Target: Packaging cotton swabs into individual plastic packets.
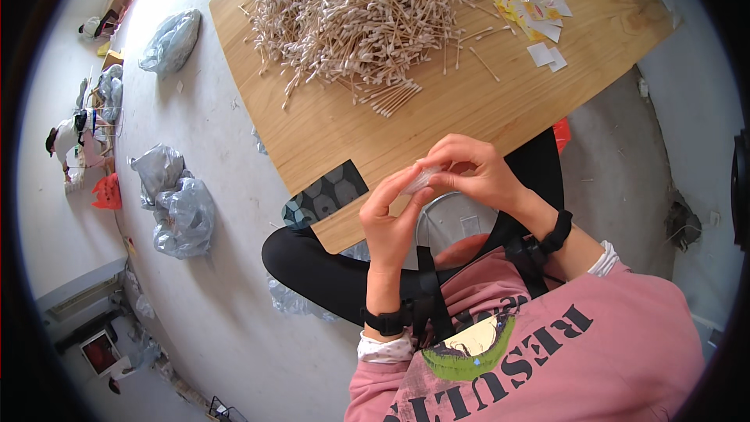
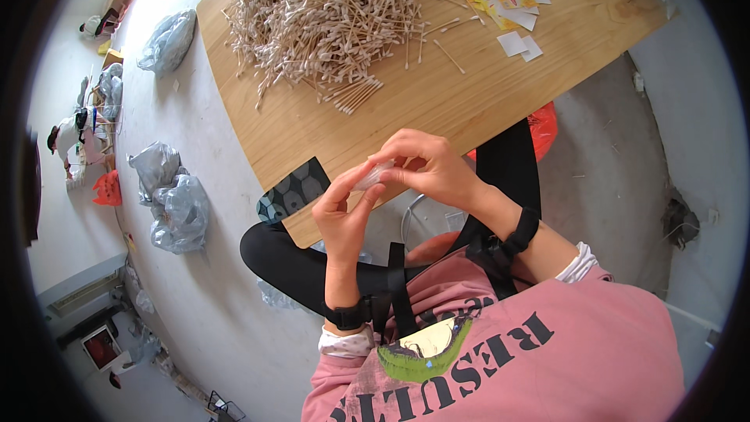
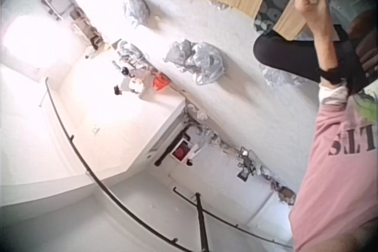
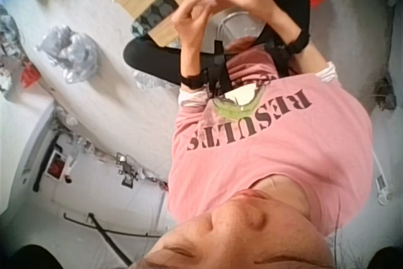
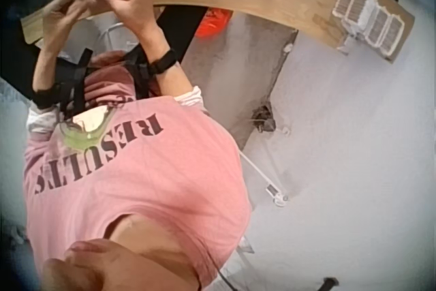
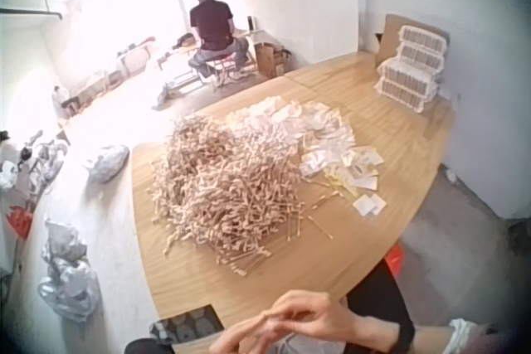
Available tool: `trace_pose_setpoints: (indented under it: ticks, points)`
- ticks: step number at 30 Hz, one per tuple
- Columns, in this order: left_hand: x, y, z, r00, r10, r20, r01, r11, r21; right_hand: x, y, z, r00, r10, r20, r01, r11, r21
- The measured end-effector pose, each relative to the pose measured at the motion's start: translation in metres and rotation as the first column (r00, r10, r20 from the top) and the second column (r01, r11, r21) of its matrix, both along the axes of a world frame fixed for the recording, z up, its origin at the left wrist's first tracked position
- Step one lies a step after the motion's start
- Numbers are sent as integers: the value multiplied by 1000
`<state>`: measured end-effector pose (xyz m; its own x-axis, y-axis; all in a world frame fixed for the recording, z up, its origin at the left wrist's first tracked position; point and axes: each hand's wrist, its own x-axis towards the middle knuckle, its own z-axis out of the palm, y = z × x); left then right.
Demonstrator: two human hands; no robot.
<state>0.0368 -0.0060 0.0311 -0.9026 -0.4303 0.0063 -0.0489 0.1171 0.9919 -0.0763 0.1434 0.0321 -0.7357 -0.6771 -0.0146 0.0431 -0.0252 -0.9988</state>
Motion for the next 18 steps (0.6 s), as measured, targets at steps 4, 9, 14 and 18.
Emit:
trace_pose_setpoints:
  ticks: [4,9,14,18]
  points:
    - [-3,2,2,999,17,-52,-22,996,-91,1,-2,-5,968,-58,-246,48,998,-46]
    - [-10,10,6,987,116,-113,-133,978,-160,5,-7,-4,919,-117,-376,113,993,-32]
    - [-9,6,-2,987,141,-78,-133,987,91,3,-8,4,998,-14,-59,13,1000,-6]
    - [-13,7,3,995,69,-78,-60,992,112,2,-9,-3,997,-69,25,71,994,-85]
